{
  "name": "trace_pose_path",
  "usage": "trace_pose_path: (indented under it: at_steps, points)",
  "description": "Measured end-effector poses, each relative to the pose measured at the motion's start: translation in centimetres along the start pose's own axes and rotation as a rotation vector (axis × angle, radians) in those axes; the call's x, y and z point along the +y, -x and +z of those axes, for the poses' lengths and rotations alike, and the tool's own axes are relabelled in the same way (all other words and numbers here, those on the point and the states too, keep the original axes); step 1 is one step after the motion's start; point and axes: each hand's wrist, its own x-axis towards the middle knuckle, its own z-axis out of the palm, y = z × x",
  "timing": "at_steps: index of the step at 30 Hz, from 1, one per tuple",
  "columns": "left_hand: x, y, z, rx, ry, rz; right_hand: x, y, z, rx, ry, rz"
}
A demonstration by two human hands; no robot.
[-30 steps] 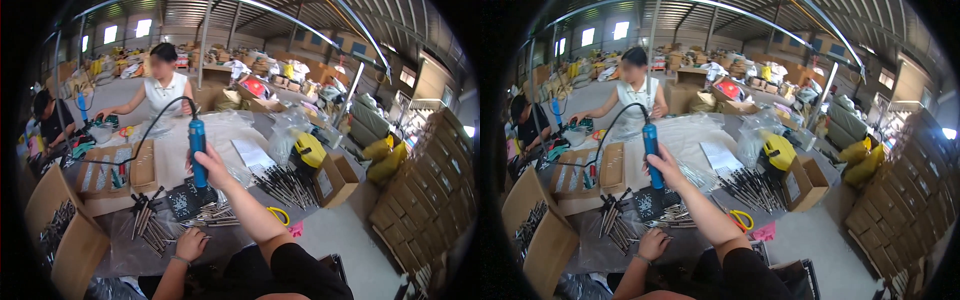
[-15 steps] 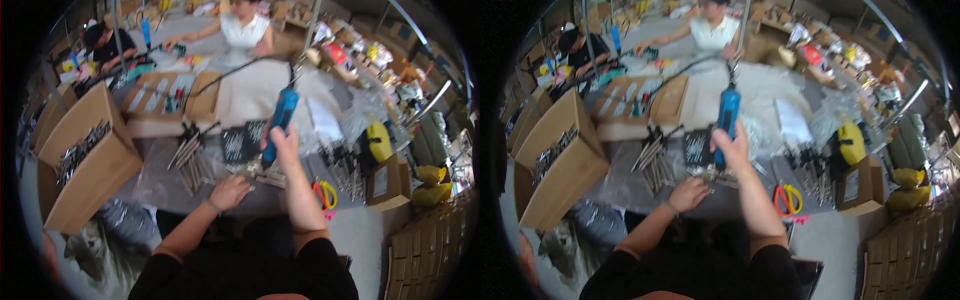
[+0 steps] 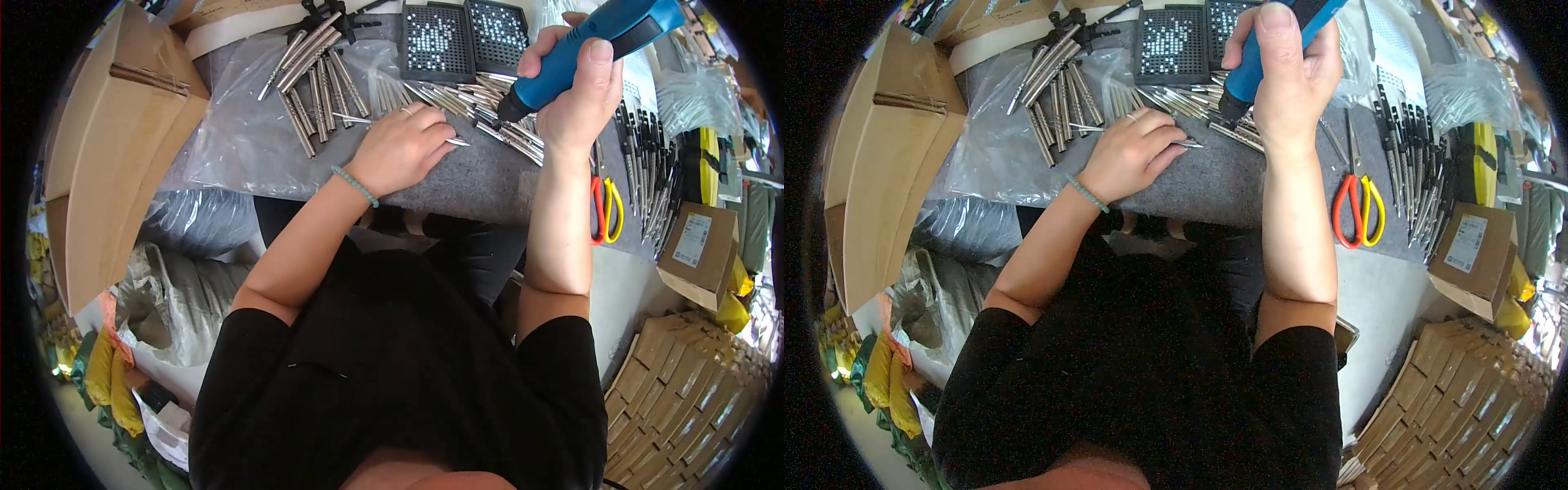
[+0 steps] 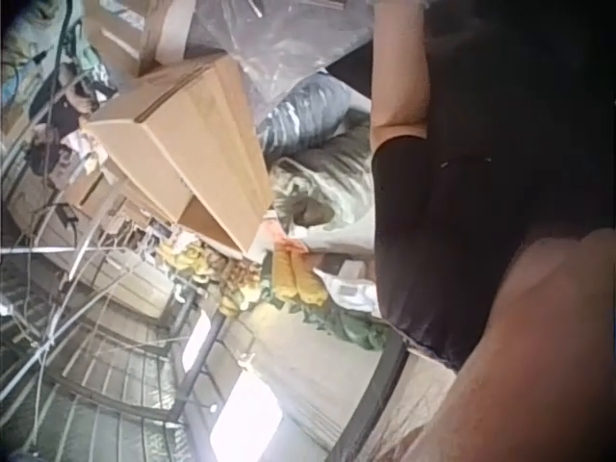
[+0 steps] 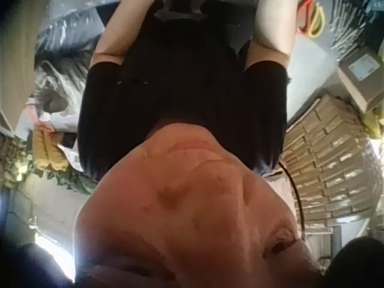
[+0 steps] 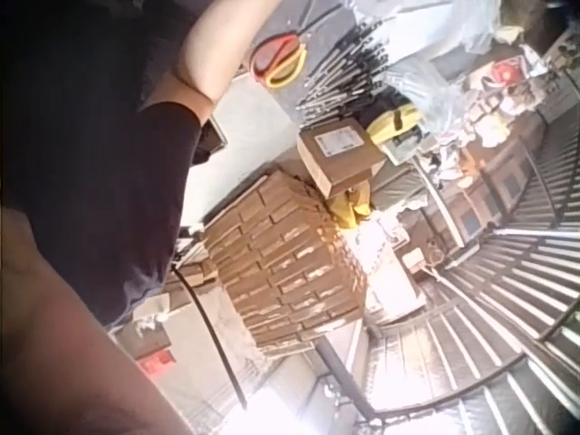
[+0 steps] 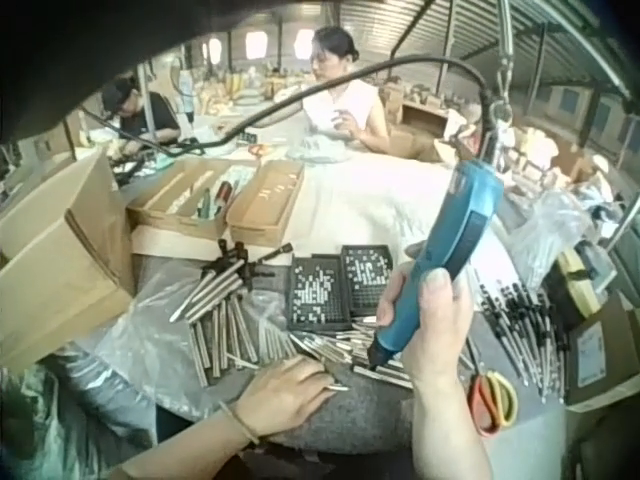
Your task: Assembling small metal and plastic hardware components using an electric screwdriver.
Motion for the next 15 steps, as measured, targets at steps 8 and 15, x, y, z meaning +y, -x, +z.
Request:
trace_pose_path:
  at_steps: [8,15]
  points:
    - [0.4,0.0,-0.4,-0.048,-0.01,-0.025,-1.9,-0.5,1.9,0.037,0.038,0.121]
    - [0.3,-0.2,-0.3,-0.053,0.005,-0.022,-3.3,-6.7,3.4,0.021,0.202,0.001]
